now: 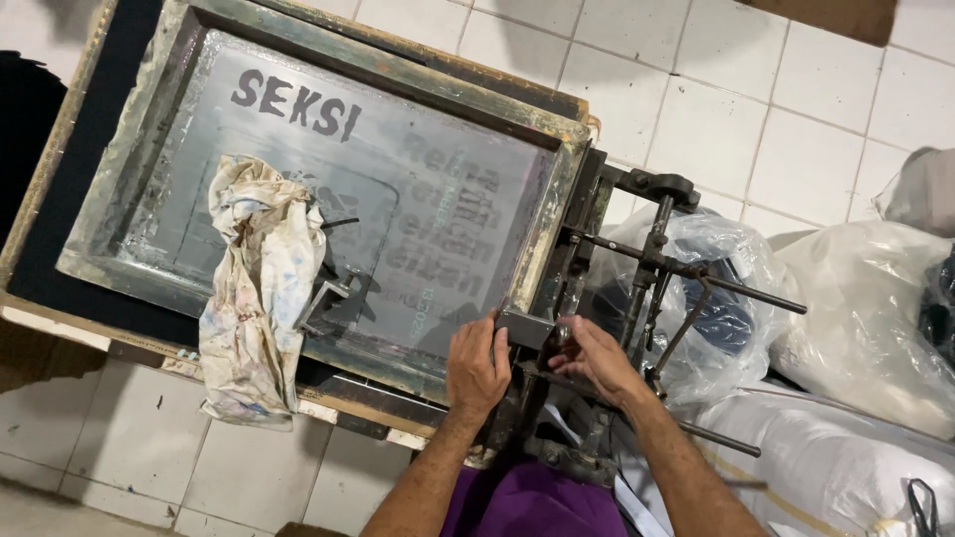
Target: The person adjusts the metal clamps on the side of a screen printing frame using both hands. They then pick up a cloth and wipe the frame and clamps before continuing to adjust the hardware.
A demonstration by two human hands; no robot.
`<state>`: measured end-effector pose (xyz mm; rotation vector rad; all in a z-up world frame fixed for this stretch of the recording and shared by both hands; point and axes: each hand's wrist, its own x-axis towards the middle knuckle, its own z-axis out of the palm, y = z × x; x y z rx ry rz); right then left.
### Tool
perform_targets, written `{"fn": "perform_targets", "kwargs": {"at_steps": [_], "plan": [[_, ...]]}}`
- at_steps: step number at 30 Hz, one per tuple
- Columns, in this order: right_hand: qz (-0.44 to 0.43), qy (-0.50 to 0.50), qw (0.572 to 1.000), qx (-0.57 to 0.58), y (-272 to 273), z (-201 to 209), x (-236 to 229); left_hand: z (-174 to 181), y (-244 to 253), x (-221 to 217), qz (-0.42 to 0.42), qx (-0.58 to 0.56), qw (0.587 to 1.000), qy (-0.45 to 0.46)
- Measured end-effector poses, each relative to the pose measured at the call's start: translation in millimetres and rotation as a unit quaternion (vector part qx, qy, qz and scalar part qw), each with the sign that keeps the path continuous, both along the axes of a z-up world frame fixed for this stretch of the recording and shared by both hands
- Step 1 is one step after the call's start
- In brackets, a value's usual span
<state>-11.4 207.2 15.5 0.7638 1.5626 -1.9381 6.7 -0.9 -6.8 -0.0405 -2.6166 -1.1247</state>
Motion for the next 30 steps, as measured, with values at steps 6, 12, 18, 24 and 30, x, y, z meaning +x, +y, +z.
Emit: {"fn": "perform_targets", "kwargs": {"at_steps": [6,12,18,24,30], "plan": [[0.018,0.133,0.987,0.085,5,-12,-1,5,0,-3,-0.001,-0.004,1.000,0.001],[0.028,0.121,0.990,0.074,3,-5,-4,8,-1,-3,-0.009,-0.008,1.000,-0.002],[0.111,0.020,0.990,0.086,-5,18,-7,12,0,-4,-0.016,-0.014,1.000,-0.010],[0.017,0.001,1.000,0.008,-6,0,-3,19,1,-5,-0.015,-0.013,1.000,-0.016],[0.010,0.091,0.994,0.061,8,-16,-6,5,2,-4,-0.010,-0.040,0.999,-0.015]]}}
